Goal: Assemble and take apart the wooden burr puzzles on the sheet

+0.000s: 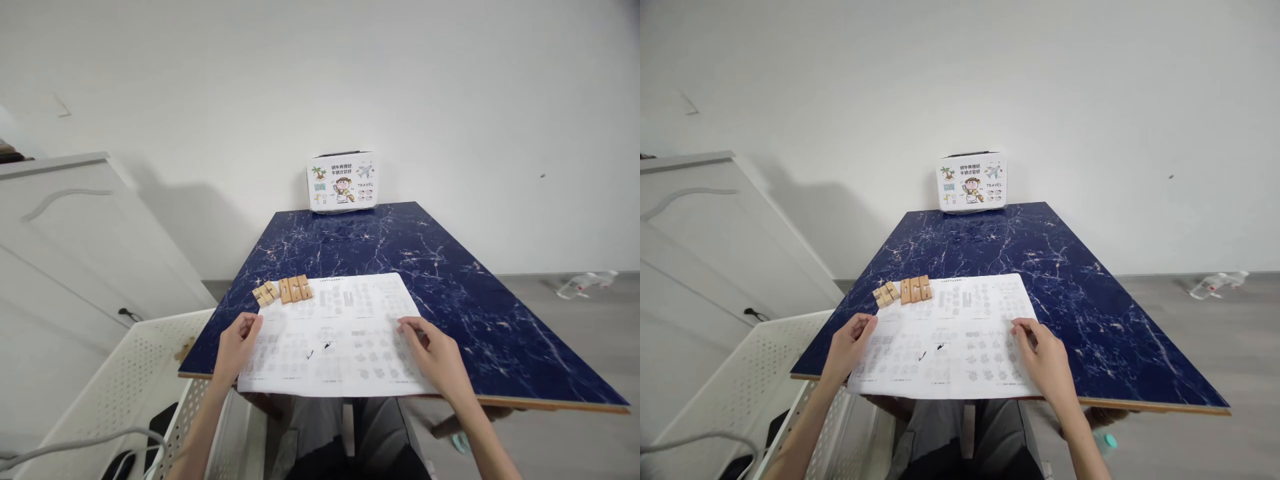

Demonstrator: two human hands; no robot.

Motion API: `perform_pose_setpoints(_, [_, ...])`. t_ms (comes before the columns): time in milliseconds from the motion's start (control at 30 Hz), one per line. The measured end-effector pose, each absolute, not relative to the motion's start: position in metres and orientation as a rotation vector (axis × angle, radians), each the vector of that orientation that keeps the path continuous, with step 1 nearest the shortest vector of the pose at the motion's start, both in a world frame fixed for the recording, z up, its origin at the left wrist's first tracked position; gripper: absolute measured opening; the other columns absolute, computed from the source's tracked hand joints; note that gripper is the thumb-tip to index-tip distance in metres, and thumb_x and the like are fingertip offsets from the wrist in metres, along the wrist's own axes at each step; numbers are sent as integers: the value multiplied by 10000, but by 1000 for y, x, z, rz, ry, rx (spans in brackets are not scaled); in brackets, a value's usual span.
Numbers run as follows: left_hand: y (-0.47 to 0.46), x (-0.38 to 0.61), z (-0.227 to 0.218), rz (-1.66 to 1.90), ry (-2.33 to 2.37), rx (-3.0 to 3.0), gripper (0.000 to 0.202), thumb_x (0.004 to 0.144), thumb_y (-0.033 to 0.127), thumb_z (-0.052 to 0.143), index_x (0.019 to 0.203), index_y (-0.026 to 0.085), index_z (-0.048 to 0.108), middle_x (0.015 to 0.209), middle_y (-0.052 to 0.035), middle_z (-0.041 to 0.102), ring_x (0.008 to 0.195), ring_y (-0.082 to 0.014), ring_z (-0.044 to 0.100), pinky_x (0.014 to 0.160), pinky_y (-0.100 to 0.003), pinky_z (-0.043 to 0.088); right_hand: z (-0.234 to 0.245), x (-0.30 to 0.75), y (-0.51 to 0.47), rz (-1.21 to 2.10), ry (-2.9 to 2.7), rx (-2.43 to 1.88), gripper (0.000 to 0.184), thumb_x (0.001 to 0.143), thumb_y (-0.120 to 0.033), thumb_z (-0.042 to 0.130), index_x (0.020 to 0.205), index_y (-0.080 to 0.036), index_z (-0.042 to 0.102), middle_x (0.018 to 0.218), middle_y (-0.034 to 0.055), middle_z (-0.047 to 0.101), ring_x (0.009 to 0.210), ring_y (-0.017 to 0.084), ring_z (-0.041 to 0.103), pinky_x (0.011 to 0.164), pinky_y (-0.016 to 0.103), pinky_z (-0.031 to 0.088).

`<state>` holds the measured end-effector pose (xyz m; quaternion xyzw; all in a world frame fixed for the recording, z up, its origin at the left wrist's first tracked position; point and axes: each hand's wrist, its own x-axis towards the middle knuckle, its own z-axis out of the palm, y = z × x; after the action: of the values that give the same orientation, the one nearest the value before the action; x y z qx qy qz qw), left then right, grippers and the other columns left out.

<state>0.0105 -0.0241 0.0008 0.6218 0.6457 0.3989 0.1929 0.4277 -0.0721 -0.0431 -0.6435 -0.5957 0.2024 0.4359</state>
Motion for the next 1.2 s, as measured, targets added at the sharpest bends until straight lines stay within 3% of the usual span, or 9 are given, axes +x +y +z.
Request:
perform_pose_setpoints(200, [-20,16,9,1141,2017,2012,347,933,543,555,978,207,626,800,-3,635,664,-164,581,703,-286,496,-41,427,-72,497,-1480,-1590,372,964,-501,496,1059,-214,713,964,90,790,646,211,630,640,306,467])
perform_pose_setpoints(300, [-6,19,17,1118,2039,2256,382,922,527,562,1106,194,594,1040,-78,633,848,-219,636,849,-367,533,-39,426,-72,511,-1479,-1586,355,960,-486,498,1039,-213,710,966,89,789,656,215,639,648,308,470])
perform_pose_setpoints(533, [35,22,29,482,2323,2289,644,922,663,514,1360,191,493,1395,-159,519,1025,-327,708,815,-415,563,-37,426,-73,524,-1471,-1585,329,963,-463,496,1034,-218,704,971,88,789,693,227,659,678,316,479])
perform_pose_setpoints(767, [58,18,28,186,2309,2286,694,963,706,385,1402,183,507,1403,-169,525,1020,-352,720,874,-463,556,-39,427,-72,522,-1484,-1578,343,970,-473,487,1036,-217,705,963,94,788,697,231,665,656,309,474])
perform_pose_setpoints(1200, [63,18,20,91,2360,2389,664,987,680,373,1363,161,547,1312,-169,566,975,-336,731,862,-427,552,-41,427,-72,527,-1480,-1585,342,970,-479,494,1048,-222,705,966,82,787,644,208,630,653,303,467])
